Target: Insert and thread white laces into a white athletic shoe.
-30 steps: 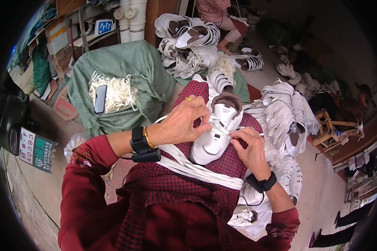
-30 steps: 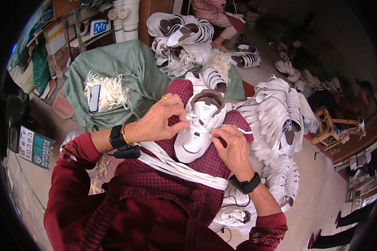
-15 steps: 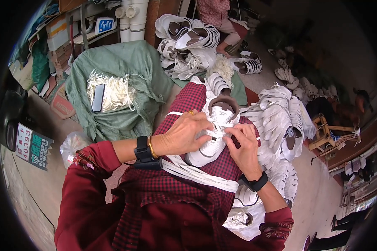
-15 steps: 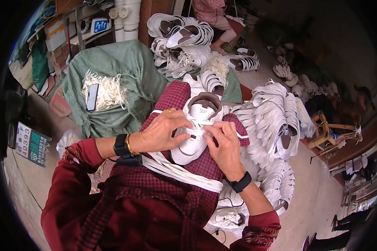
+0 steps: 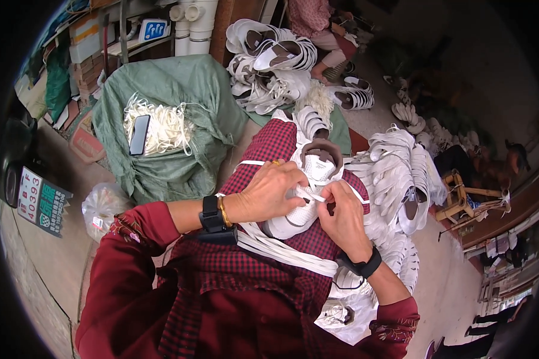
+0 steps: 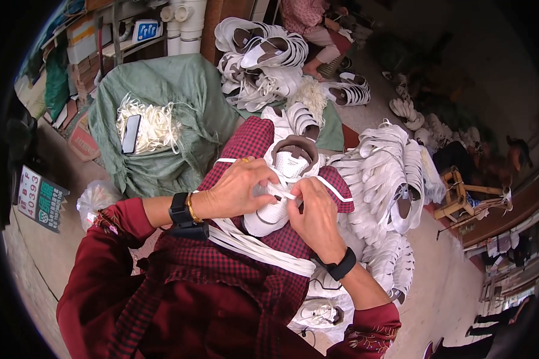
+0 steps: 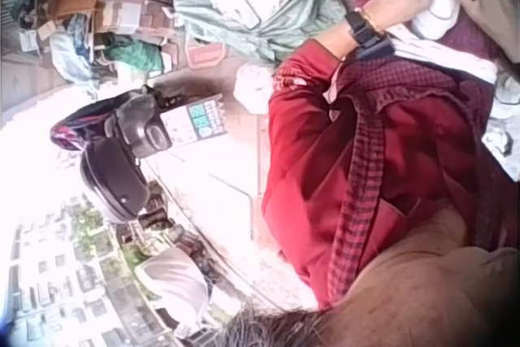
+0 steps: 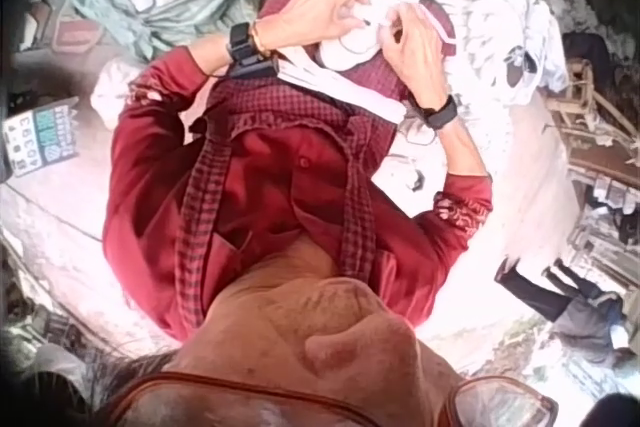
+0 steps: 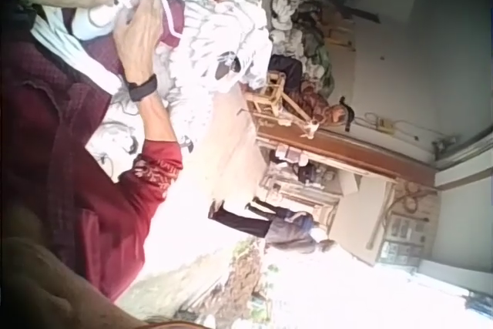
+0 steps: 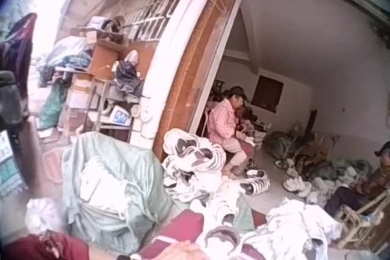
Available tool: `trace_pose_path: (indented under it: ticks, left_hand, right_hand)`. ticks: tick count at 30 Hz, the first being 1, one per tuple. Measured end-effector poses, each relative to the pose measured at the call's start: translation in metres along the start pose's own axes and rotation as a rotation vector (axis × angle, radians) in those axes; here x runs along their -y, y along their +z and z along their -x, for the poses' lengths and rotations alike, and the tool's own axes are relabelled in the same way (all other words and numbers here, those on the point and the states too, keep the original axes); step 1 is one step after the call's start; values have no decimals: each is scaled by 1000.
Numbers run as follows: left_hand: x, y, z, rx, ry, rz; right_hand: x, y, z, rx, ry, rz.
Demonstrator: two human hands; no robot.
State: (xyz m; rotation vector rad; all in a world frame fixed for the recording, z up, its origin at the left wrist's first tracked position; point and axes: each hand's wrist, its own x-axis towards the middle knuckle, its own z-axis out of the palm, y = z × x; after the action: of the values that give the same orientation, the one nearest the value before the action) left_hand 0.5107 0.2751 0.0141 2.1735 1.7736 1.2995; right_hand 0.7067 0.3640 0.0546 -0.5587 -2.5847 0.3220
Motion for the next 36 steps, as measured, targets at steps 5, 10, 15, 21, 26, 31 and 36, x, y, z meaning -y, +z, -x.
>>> trace_pose_path:
  ticks: [5,10,15,21,26,31,36]
  left_hand:
    - [2,-3,-1,15,22,22]
    - [3,-7,-1,30,33,57]
    - [13,-19,-10,-151,17,58]
    - [23,-25,-22,48,-223,28]
    - [45,-39,-35,90,-300,347]
    - [72,-58,-36,45,-444,353]
    - [68,-49,-30,-32,-210,205]
  right_hand:
    - [-1,6,2,-198,91,-156]
    - [-7,1,7,-185,-13,-104]
    - [-6,-5,0,-75,56,-115]
    - [-14,-11,-19,-209,14,-172]
    - [-18,-18,-24,-68,16,-91]
    - [-19,-15,-24,-92,-25,-102]
    - [-17,-15,-19,-85,33,-175]
